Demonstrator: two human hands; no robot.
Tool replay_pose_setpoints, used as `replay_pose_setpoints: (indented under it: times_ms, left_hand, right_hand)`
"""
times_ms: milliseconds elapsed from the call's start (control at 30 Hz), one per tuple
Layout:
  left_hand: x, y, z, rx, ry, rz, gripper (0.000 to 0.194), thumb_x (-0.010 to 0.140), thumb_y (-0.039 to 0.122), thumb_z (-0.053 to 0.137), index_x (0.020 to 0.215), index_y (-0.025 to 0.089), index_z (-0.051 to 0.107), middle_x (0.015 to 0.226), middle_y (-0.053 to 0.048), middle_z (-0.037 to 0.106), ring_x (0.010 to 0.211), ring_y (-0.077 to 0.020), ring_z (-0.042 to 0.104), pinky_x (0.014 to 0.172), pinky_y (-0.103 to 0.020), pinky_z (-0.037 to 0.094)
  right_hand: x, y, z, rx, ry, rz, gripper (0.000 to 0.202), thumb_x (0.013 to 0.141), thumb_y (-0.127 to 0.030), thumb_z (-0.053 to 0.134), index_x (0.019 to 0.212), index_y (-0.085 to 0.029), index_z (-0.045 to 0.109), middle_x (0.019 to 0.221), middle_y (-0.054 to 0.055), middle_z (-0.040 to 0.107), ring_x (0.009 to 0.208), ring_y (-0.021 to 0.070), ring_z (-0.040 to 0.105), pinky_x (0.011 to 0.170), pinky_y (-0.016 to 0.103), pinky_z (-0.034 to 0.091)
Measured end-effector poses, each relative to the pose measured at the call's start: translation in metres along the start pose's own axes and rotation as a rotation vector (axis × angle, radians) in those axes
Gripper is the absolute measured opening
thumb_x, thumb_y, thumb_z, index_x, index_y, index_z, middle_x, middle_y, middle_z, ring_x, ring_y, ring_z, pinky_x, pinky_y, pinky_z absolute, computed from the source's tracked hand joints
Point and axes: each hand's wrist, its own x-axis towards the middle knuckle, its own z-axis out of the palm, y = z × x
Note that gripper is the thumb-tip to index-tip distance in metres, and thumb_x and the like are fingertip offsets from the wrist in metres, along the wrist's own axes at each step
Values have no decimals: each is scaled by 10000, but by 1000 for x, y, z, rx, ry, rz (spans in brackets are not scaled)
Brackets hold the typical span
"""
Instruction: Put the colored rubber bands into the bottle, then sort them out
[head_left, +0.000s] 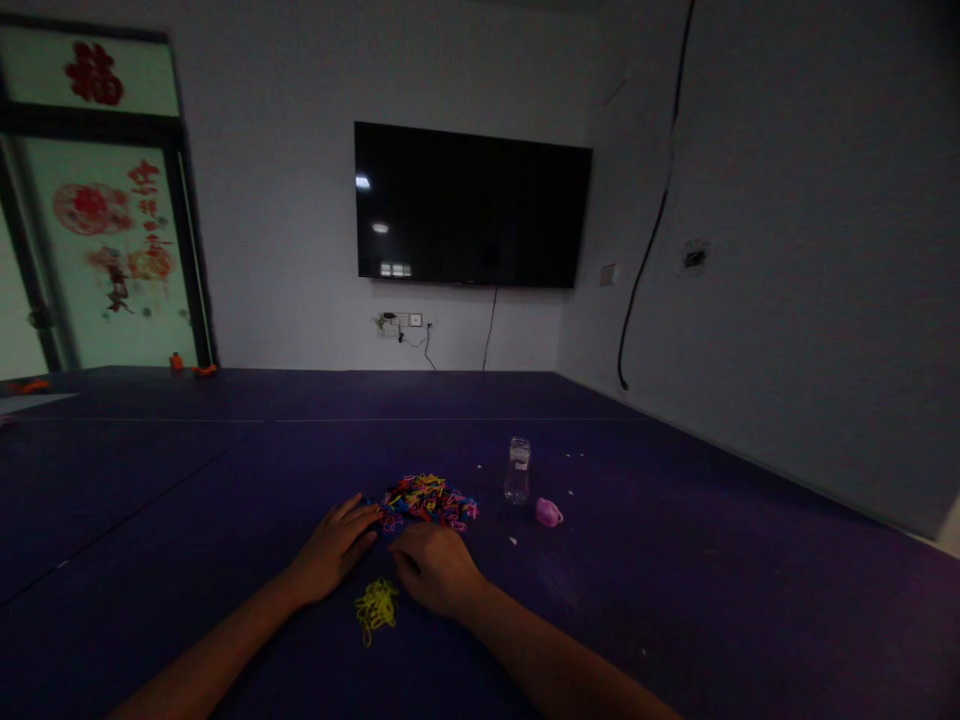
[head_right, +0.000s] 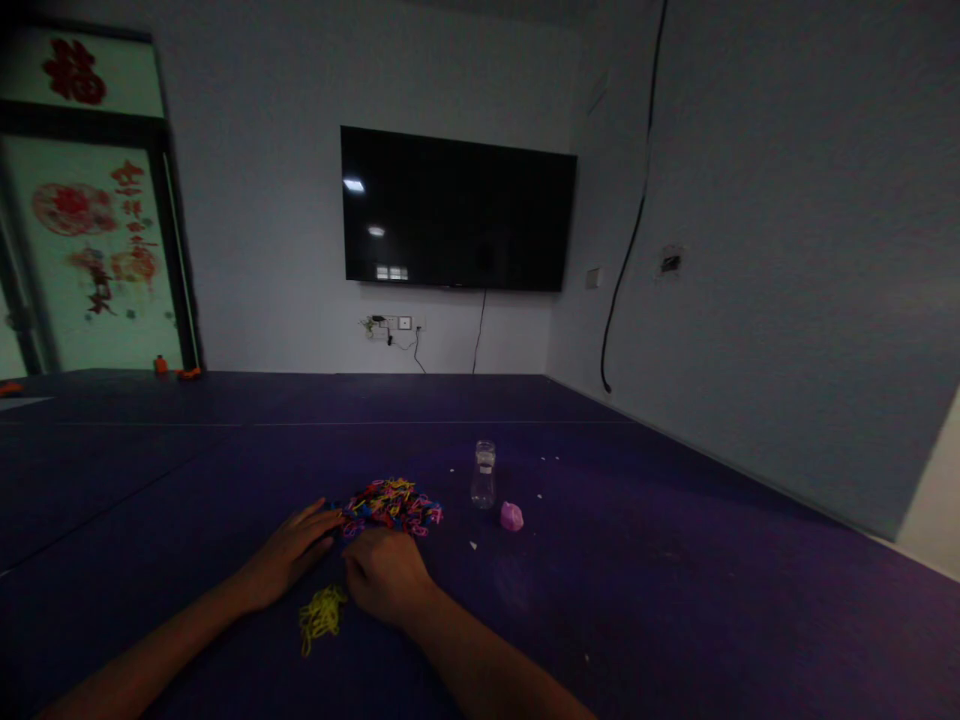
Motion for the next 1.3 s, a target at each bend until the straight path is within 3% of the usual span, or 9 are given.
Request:
replay_pose_setpoints:
  times_ms: [167,400,600,700,800,967,1067,1200,1300]
  left_hand:
    - [2,0,0,-17,40,26,421,915,425,344,1241,233,528,1289,-50,556,1283,-250,382,1026,-473,358]
    - [5,10,-10,-124,192,54,371,896,397,381,1164,252,593,1205,-35,618,1211,-216,470,1000,-440,405]
    - [0,30,-21,-301,299,-75,289,824,408,478,869,241,709,942,-38,717,954,-200,630,913,-390,479]
    - [-4,43,-21,-403,277,-156,268,786,401,514,800,219,709,838,-40,727,812,-188,661,815,-343,519]
    - [-8,57,-23,-460,204,-144,215,752,347,537,798,216,701,801,-26,726,763,-175,661,756,-303,524]
    - [-13,73,-30,-549,126,-144,269,751,338,526,942,202,659,675,5,696,652,-149,650,680,-268,511]
    - [-12,73,-30,-617,71,-176,315,779,383,493,973,181,639,586,10,670,576,-146,631,621,-258,494]
    - [-8,67,-28,-632,147,-265,380,820,443,428,988,170,632,572,2,652,561,-155,618,574,-260,475]
    - [-4,61,-26,-546,242,-276,386,839,446,403,983,179,641,624,-5,662,623,-166,631,634,-284,491]
  right_hand:
    - [0,0,1,1,-2,1,207,833,-178,415,907,-192,608,892,45,668,831,162,601,722,244,408]
    - [1,0,-1,-11,-14,40,207,826,-172,418,884,-195,616,867,43,664,818,157,598,702,238,404]
    - [1,-1,-3,5,10,91,210,831,-169,420,885,-192,621,882,42,667,836,150,604,704,225,405]
    - [0,-1,-2,22,7,125,225,837,-174,418,912,-199,628,908,38,670,847,146,607,710,222,410]
    - [0,-1,-3,24,45,218,236,841,-180,422,923,-207,642,913,39,675,851,157,609,725,239,419]
    - [0,7,-3,52,306,492,278,845,-161,427,996,-216,654,972,64,675,915,196,593,808,304,425]
    - [-1,19,-2,92,394,552,332,824,-93,403,996,-203,665,990,73,669,934,206,580,850,333,416]
    - [-1,29,-5,76,332,603,362,814,-61,377,955,-189,685,969,73,669,931,204,563,832,319,420]
    - [1,30,-11,22,194,503,345,796,-56,407,935,-194,691,965,62,670,949,204,544,846,308,405]
